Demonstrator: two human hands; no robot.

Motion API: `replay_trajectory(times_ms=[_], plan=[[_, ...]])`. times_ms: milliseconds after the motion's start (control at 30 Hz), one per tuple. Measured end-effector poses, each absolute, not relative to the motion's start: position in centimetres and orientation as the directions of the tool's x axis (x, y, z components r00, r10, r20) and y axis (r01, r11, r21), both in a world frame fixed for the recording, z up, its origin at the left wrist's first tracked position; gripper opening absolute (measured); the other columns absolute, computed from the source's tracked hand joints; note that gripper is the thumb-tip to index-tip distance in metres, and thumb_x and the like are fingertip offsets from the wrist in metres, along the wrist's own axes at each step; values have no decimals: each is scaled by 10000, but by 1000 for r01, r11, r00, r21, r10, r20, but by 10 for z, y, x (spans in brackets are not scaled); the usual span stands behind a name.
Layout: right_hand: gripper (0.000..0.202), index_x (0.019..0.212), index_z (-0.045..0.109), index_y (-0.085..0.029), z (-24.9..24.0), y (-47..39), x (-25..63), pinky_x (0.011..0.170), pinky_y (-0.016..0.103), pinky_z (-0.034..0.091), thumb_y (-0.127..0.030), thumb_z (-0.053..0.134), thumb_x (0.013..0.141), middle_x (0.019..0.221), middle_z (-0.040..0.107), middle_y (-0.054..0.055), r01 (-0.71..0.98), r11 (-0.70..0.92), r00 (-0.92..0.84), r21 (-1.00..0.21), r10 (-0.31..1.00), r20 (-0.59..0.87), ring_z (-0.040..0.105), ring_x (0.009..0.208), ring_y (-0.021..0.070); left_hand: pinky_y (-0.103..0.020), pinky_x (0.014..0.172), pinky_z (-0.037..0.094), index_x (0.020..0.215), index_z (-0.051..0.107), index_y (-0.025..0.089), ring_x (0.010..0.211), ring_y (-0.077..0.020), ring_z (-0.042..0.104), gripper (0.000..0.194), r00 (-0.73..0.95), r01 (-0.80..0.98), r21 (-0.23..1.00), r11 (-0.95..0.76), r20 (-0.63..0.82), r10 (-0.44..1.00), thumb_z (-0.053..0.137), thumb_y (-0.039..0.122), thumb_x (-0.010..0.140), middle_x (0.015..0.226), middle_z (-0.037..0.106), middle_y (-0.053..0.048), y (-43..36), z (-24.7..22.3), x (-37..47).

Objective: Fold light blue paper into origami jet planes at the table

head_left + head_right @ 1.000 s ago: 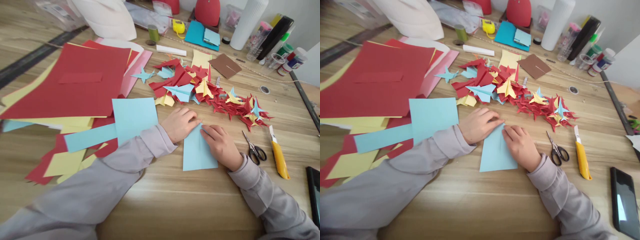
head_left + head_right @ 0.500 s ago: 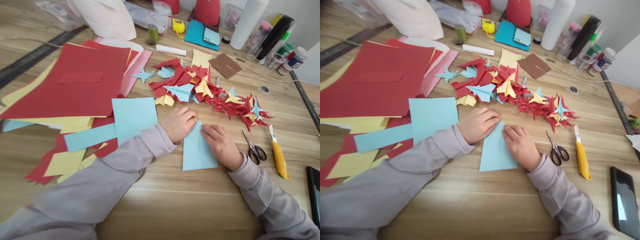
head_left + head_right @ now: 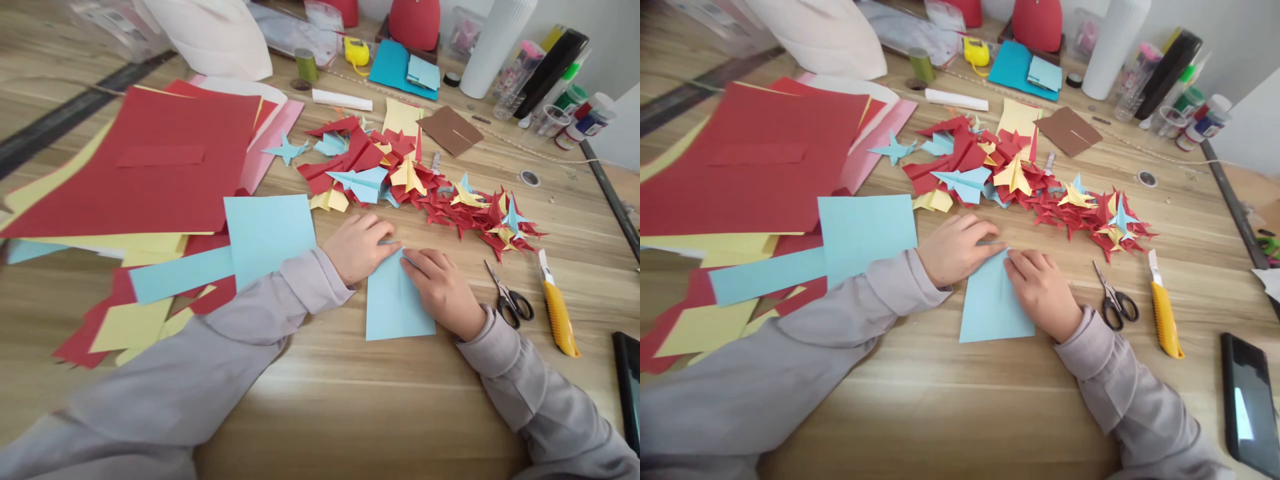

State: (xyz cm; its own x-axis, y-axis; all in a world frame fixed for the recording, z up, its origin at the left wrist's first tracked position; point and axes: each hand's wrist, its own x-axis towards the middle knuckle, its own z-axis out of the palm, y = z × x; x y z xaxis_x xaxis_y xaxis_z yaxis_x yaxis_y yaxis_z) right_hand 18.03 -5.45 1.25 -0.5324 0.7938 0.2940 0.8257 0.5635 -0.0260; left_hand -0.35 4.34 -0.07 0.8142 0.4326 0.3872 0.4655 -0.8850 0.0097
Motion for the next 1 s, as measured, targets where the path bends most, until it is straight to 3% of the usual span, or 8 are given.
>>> replay_trajectory(times_ms=[200,433,733,833,1000], plan=[[325,1109,601,-123,14,-55,180,784,396,453,-74,357,901,1146,608,137,831,556,-528,-31,805,270,487,999,247,-366,682,356,1068,656,211,878,-238,475,314,839,431,8,-902,363,404,475,357,857,1047,597,-95,39,5,-5],[317,1094,607,-119,13,-55,178,792,394,446,-84,358,901,1140,610,134,842,537,-502,-58,818,282,489,1005,246,-390,699,365,1069,662,193,904,-255,464,392,805,488,60,-871,355,475,462,447,848,1053,583,-115,31,7,-3],[330,1100,607,-140,14,-54,179,800,403,413,-75,382,868,1178,598,123,855,499,-454,-139,851,262,481,1038,244,-423,702,414,1096,630,126,931,-285,510,393,822,471,27,-882,351,449,457,382,854,1117,584,-156,25,8,-2],[320,1095,609,-138,13,-54,179,809,400,395,-76,398,862,1180,603,113,858,499,-456,-124,849,265,484,1032,243,-435,787,442,1080,619,92,1023,-285,517,348,829,427,30,-904,386,405,435,302,873,1184,571,-161,24,5,-1],[325,1090,611,-149,12,-54,180,819,390,374,-63,413,847,1191,605,93,861,498,-455,-107,846,278,492,1028,235,-408,905,463,1049,618,69,1065,-244,537,307,844,322,51,-945,437,311,392,210,897,1086,634,-144,23,-2,0]])
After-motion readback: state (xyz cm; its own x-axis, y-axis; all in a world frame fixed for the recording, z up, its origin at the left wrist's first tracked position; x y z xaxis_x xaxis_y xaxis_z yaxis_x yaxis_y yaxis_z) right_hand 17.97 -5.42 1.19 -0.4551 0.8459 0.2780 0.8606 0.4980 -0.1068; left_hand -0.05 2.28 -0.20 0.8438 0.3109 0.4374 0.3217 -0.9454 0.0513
